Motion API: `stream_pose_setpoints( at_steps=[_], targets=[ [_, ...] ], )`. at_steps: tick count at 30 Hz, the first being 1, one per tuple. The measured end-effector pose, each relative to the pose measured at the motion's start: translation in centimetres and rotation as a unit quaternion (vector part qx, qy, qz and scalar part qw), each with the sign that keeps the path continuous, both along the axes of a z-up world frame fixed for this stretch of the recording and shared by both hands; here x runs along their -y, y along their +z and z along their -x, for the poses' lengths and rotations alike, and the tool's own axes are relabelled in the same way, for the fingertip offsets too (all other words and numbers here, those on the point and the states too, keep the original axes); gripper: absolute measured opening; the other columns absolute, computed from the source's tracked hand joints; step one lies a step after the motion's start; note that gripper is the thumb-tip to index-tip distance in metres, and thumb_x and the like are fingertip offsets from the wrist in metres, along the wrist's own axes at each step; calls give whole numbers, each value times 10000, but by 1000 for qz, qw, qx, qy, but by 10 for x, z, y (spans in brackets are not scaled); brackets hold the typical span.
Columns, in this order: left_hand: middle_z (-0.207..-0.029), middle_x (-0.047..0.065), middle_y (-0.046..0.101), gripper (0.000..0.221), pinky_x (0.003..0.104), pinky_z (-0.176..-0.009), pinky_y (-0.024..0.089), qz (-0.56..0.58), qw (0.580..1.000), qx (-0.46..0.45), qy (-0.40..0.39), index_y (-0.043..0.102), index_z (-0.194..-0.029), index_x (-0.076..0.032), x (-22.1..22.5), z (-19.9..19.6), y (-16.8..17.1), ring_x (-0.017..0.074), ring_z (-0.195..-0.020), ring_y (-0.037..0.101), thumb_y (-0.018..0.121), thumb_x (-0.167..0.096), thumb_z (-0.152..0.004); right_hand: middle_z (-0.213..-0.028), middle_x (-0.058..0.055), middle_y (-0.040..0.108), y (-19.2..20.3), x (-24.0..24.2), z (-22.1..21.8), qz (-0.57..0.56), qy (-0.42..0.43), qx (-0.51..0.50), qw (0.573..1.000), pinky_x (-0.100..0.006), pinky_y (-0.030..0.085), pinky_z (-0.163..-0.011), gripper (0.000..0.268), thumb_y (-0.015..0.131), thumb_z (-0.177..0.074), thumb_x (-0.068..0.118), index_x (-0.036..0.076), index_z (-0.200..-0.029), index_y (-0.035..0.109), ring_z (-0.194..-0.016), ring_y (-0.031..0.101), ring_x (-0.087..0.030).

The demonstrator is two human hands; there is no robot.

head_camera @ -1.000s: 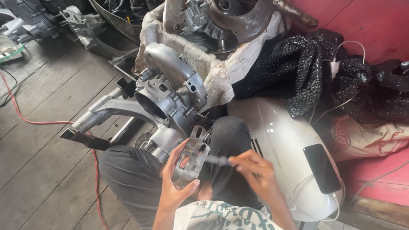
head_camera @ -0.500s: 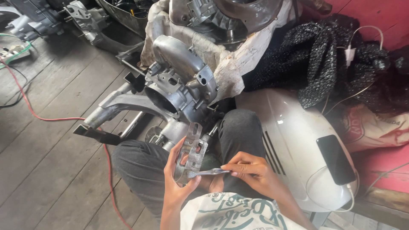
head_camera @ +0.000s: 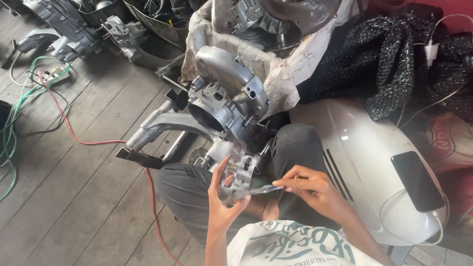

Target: The person is using a small brush to clean the surface and crevices of a metal bracket.

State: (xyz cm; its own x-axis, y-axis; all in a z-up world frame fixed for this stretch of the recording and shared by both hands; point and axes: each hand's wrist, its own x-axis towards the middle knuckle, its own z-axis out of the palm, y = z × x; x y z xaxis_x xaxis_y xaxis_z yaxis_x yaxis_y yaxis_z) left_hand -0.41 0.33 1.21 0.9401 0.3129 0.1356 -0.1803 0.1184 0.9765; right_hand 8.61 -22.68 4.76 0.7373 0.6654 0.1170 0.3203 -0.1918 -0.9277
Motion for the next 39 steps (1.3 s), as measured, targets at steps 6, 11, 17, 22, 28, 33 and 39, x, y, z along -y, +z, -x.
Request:
stream_pose_setpoints(
  at_steps=[6,11,17,22,28,33,39],
  targets=[
    [-1407,182,573,924,427,-1085,429,29,999,34,-21,428,-1490,45,2,-4,12,277,-1241,600,740,-222,-662,-950,-9,698,3,4,-2,-6,-77,21,997,-202,414,-588,379,657,-843,-86,100,-1143,795,-680,554,-83],
    [-1429,190,561,958,495,-1155,436,45,999,16,-15,431,-1474,45,2,0,8,323,-1307,576,738,-392,-678,-945,-27,699,13,5,9,-11,-26,-49,998,-218,423,-598,314,673,-890,19,86,-1171,794,-715,573,-106],
    [-1435,191,554,956,437,-1143,419,35,999,18,-36,411,-1480,51,-6,2,6,313,-1320,570,750,-367,-690,-946,-16,702,15,4,7,27,-93,-13,995,-213,439,-610,371,665,-870,-22,136,-1186,781,-711,596,-90],
    [-1427,189,548,984,437,-1087,454,48,997,6,-65,399,-1495,56,-14,-6,5,316,-1245,610,764,-333,-668,-952,10,705,22,-5,7,61,-82,-11,995,-247,469,-625,415,659,-837,-72,118,-1188,771,-686,604,-97],
    [-1426,154,532,1006,460,-1089,411,-14,995,-8,-101,415,-1493,34,-28,-37,22,283,-1235,578,772,-308,-616,-1000,38,714,26,-7,-8,88,-138,78,983,-272,504,-697,387,700,-751,-87,146,-1047,785,-801,642,-119],
    [-1358,150,562,983,362,-1024,466,-8,991,21,-128,382,-1489,10,-30,-73,45,251,-1146,618,779,-96,-596,-1083,31,736,43,-19,-17,98,-204,112,968,-266,476,-741,335,649,-795,-107,114,-1031,736,-834,600,-135],
    [-1402,165,541,935,418,-1111,468,34,977,22,-210,376,-1488,-4,-16,-101,71,300,-1248,602,777,-191,-664,-1016,-42,701,32,-6,-16,25,-263,107,958,-256,493,-750,180,721,-797,-60,45,-936,676,-825,619,-149]
  ],
)
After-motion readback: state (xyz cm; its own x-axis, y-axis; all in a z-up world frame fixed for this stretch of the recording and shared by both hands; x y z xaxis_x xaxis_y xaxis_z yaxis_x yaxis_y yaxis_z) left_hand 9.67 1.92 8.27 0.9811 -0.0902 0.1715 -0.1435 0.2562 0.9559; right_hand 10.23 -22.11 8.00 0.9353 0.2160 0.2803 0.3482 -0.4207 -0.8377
